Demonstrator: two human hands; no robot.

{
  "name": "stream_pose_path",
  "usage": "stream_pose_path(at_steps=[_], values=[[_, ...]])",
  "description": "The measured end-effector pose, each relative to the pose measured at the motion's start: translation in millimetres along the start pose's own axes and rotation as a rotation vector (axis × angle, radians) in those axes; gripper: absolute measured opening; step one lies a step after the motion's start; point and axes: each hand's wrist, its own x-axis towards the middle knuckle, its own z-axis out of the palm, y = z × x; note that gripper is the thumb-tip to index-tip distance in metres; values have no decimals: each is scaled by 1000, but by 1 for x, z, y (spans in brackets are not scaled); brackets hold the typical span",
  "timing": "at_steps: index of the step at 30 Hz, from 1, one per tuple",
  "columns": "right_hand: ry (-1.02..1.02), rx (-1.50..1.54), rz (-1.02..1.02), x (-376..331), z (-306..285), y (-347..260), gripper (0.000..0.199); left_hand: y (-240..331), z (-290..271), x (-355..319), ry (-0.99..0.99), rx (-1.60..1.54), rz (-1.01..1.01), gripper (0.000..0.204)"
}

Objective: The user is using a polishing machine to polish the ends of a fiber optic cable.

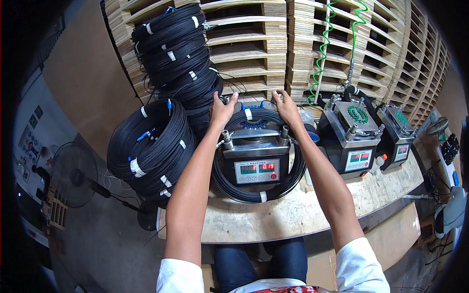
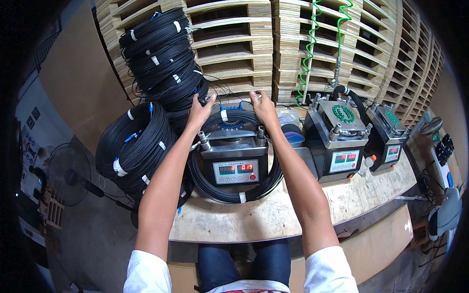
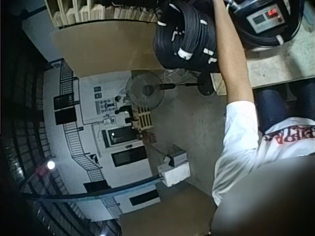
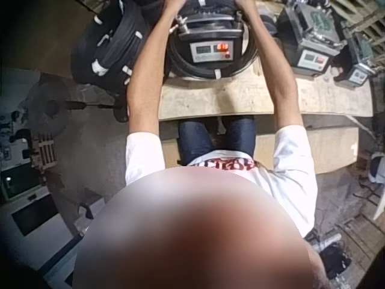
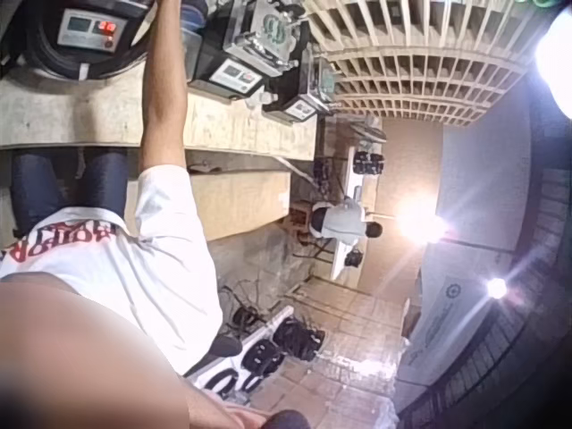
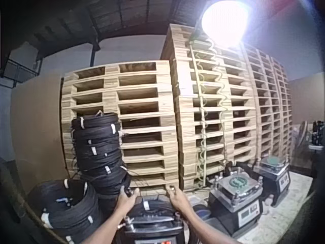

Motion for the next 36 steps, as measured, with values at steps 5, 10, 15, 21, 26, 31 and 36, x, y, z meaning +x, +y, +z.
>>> stream_pose_path(at_steps=[5, 10, 15, 21, 26, 31, 36], values=[[-57, -13, 46, -1, 0, -3, 57, -2, -2, 0, -39, -105, -19, 94], [-45, 1, -6, 4, 2, 6, 55, 0, 0, 1, -40, -114, -46, 91], [-60, 21, 2, 2, 2, 2, 54, -4, -2, 3, -9, -67, -49, 94], [-28, -25, 24, 0, -2, 1, 56, 2, 0, 0, -15, -74, -67, 97], [-14, -137, 94, -4, -2, -9, 63, -2, -2, 0, -15, -117, -45, 95], [-26, -109, 11, -1, -3, 0, 59, -2, 0, 1, -47, -114, -54, 93], [-47, 27, 20, 2, -3, 3, 55, -3, 2, 2, -34, -81, -41, 95]])
